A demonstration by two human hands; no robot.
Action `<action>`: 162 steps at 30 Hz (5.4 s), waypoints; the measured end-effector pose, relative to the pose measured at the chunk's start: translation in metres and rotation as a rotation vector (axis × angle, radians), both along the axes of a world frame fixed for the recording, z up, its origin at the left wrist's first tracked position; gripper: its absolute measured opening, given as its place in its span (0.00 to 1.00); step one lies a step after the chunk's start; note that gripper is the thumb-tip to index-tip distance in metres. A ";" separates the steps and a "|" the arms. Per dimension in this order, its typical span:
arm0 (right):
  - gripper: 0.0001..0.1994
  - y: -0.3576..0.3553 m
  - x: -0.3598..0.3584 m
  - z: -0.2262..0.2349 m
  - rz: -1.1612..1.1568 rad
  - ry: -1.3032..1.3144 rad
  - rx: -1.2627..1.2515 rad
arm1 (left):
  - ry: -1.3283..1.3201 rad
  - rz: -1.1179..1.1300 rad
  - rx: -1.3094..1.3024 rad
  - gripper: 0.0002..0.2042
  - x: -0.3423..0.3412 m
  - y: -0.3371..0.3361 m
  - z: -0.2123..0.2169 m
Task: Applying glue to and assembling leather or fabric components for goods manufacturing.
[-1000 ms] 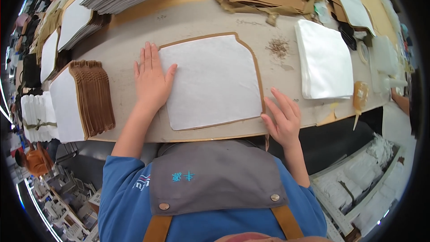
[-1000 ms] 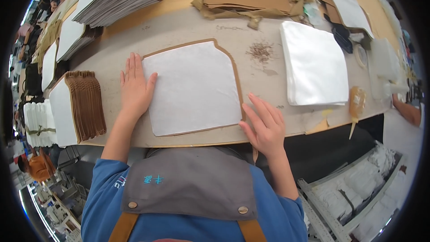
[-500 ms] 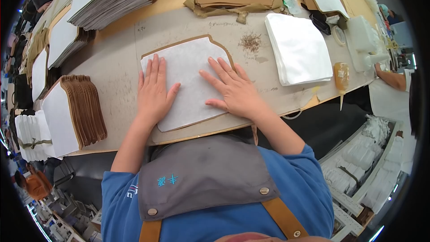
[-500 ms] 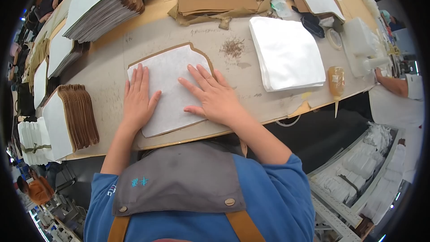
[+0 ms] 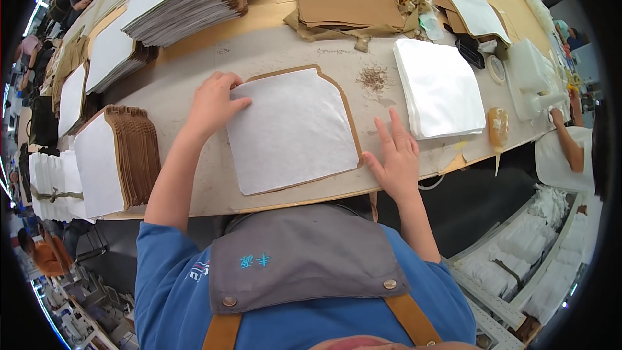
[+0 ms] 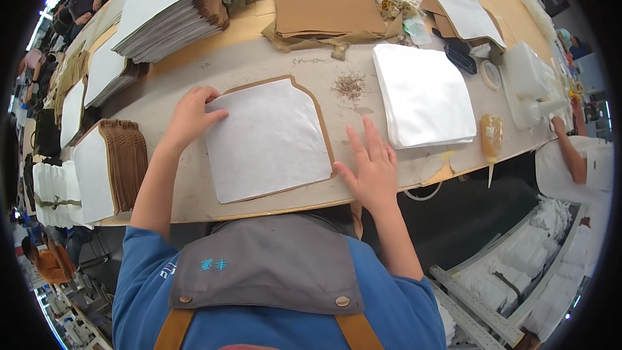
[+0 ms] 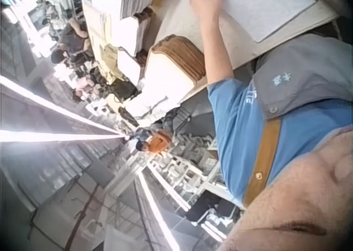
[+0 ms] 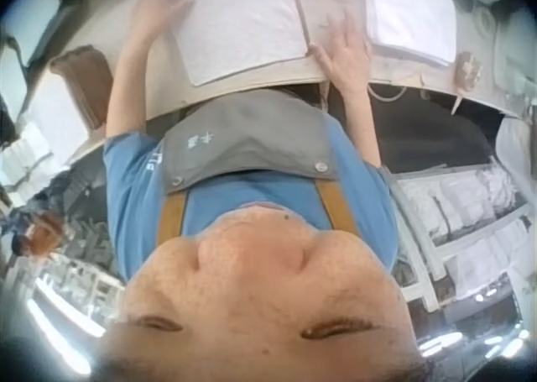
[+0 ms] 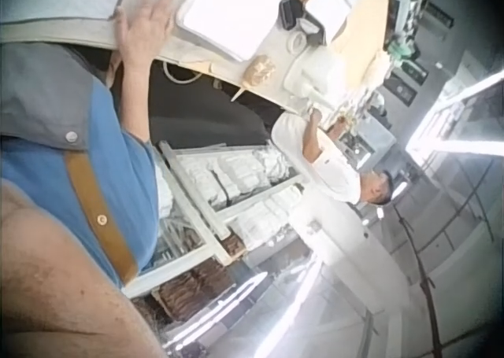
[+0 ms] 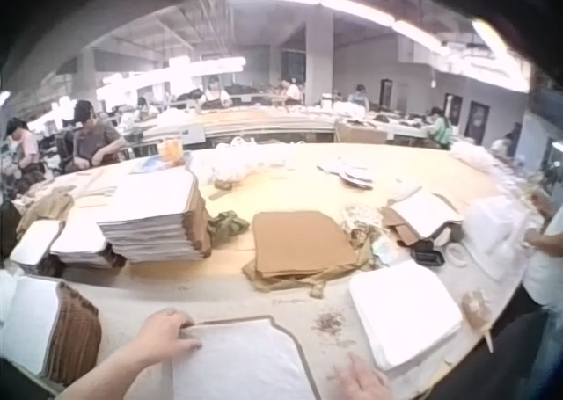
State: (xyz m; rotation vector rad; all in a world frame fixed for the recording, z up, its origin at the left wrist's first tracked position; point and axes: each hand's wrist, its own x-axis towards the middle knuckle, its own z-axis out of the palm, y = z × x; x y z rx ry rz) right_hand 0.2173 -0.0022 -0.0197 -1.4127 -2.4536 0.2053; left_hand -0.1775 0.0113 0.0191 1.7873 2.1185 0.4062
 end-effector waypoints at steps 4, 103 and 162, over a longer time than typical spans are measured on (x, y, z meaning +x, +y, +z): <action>0.33 0.000 0.001 -0.003 -0.013 0.080 0.026 | -0.476 0.124 -0.027 0.18 -0.009 -0.008 -0.002; 0.12 0.030 -0.277 -0.006 0.564 0.360 -0.181 | 0.203 0.021 0.214 0.34 -0.006 -0.137 -0.057; 0.21 -0.007 -0.088 -0.016 0.114 0.414 -0.027 | -1.162 0.591 0.142 0.16 -0.024 -0.098 -0.023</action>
